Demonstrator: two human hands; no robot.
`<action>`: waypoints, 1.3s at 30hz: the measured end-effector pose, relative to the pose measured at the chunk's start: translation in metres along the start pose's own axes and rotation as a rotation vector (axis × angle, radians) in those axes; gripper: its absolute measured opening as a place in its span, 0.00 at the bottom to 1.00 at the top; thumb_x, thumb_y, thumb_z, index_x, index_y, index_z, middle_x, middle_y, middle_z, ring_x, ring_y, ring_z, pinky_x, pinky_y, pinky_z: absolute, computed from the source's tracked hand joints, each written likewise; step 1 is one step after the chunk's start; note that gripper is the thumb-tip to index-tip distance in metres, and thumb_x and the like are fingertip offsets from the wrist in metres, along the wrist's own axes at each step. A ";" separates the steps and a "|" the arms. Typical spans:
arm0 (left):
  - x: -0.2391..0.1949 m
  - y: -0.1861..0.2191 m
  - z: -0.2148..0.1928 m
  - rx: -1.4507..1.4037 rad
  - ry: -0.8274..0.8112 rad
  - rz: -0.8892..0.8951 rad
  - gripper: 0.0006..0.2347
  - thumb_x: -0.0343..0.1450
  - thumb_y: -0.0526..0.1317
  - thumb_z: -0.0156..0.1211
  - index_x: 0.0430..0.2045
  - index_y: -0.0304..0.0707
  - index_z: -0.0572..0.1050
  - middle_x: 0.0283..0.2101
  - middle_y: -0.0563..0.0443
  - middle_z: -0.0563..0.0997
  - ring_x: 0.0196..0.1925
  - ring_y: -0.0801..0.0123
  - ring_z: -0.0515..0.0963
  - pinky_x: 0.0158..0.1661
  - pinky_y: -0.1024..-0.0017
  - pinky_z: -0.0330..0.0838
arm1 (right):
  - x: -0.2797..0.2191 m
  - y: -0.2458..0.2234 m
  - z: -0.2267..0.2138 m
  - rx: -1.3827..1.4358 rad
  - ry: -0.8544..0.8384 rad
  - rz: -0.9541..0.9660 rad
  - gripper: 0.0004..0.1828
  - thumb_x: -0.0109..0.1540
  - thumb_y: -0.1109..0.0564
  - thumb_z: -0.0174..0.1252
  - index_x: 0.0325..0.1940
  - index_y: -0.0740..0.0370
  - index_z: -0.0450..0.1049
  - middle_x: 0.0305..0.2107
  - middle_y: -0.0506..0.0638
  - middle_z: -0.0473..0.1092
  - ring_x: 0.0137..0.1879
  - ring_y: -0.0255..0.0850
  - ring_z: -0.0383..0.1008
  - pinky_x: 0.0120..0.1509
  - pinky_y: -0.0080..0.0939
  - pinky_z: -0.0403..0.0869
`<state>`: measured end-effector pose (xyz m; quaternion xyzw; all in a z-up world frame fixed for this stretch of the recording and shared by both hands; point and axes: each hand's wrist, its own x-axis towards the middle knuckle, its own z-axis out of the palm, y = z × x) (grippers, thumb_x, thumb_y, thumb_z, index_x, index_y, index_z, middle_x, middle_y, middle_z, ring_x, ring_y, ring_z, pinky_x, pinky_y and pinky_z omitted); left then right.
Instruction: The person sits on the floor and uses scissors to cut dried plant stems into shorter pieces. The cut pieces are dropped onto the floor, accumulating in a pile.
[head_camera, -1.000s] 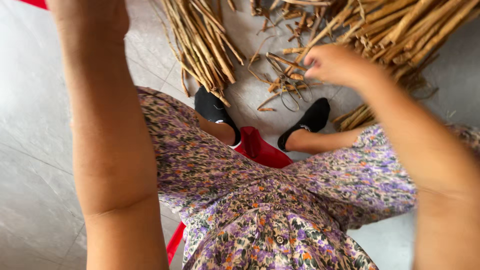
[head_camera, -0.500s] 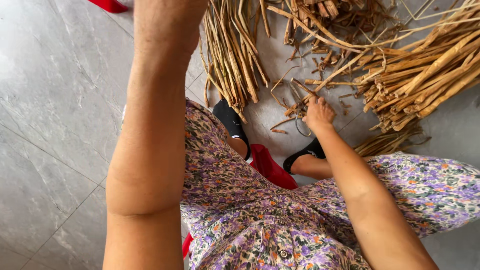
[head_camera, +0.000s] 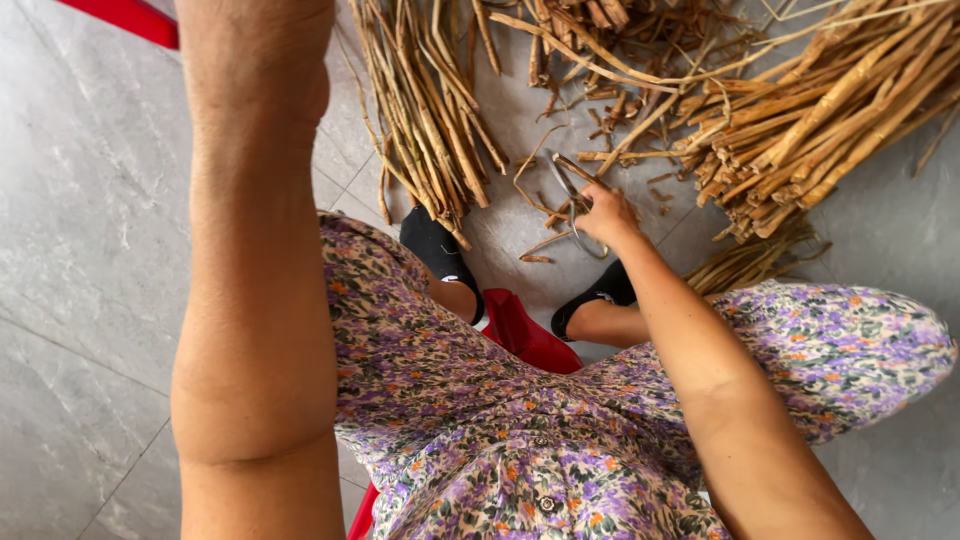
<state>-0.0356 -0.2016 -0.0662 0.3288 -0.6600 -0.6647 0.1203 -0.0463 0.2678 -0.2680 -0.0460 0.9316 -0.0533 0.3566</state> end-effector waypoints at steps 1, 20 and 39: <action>0.002 -0.001 0.000 0.002 0.001 -0.002 0.16 0.82 0.47 0.50 0.59 0.36 0.72 0.46 0.49 0.81 0.42 0.70 0.83 0.45 0.72 0.77 | -0.004 -0.005 -0.013 0.039 -0.013 0.007 0.32 0.52 0.52 0.71 0.60 0.46 0.74 0.56 0.62 0.63 0.61 0.60 0.69 0.63 0.54 0.71; 0.000 -0.006 -0.003 -0.016 0.017 -0.037 0.18 0.80 0.50 0.49 0.56 0.36 0.74 0.44 0.50 0.83 0.41 0.70 0.85 0.44 0.72 0.78 | -0.082 0.025 -0.158 0.556 0.139 -0.274 0.25 0.60 0.55 0.68 0.62 0.54 0.77 0.44 0.62 0.73 0.42 0.48 0.74 0.44 0.45 0.74; 0.006 -0.012 0.016 -0.084 0.023 -0.054 0.20 0.78 0.52 0.47 0.53 0.35 0.75 0.42 0.50 0.85 0.40 0.70 0.86 0.43 0.73 0.80 | 0.037 -0.105 -0.099 0.368 0.361 -0.385 0.31 0.53 0.44 0.79 0.56 0.56 0.78 0.49 0.57 0.68 0.52 0.47 0.75 0.58 0.45 0.75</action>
